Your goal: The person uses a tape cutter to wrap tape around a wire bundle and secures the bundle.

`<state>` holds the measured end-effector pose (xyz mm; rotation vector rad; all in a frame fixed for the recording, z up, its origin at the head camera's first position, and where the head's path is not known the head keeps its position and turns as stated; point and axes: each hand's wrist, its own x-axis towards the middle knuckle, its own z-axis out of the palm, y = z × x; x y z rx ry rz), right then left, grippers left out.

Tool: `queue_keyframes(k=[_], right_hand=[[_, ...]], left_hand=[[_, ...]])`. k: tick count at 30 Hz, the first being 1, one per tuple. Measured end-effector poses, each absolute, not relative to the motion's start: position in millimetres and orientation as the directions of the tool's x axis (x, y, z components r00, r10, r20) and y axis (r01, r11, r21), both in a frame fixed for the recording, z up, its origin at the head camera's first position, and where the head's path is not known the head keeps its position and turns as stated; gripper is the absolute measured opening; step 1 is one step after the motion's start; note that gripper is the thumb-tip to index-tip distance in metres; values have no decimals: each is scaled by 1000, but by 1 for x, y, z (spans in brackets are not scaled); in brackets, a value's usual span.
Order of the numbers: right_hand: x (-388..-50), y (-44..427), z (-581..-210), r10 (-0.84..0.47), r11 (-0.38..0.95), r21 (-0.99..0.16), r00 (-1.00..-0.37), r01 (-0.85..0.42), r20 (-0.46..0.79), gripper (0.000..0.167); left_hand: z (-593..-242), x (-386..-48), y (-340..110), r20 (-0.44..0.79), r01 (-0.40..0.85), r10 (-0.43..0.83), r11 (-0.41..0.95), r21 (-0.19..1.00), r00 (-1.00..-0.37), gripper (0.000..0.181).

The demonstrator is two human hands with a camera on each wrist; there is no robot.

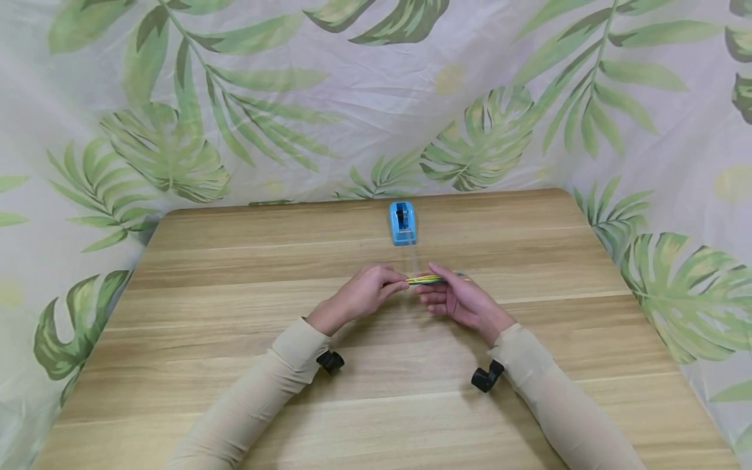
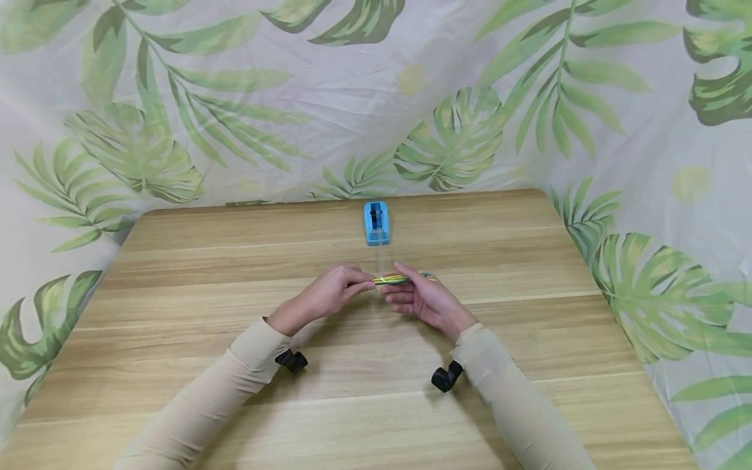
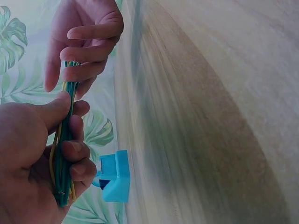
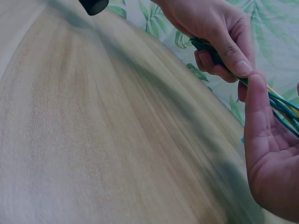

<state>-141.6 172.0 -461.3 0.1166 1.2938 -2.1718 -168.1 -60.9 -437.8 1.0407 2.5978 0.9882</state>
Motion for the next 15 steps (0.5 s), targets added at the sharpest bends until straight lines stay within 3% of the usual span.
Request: queue_keyframes(k=[15], right_hand=[[-148,179,-458,-406,-289,-770,-801,569,-440,39]], left_hand=[[-440,-169,-66,145,635,698,519,572,-701,22]])
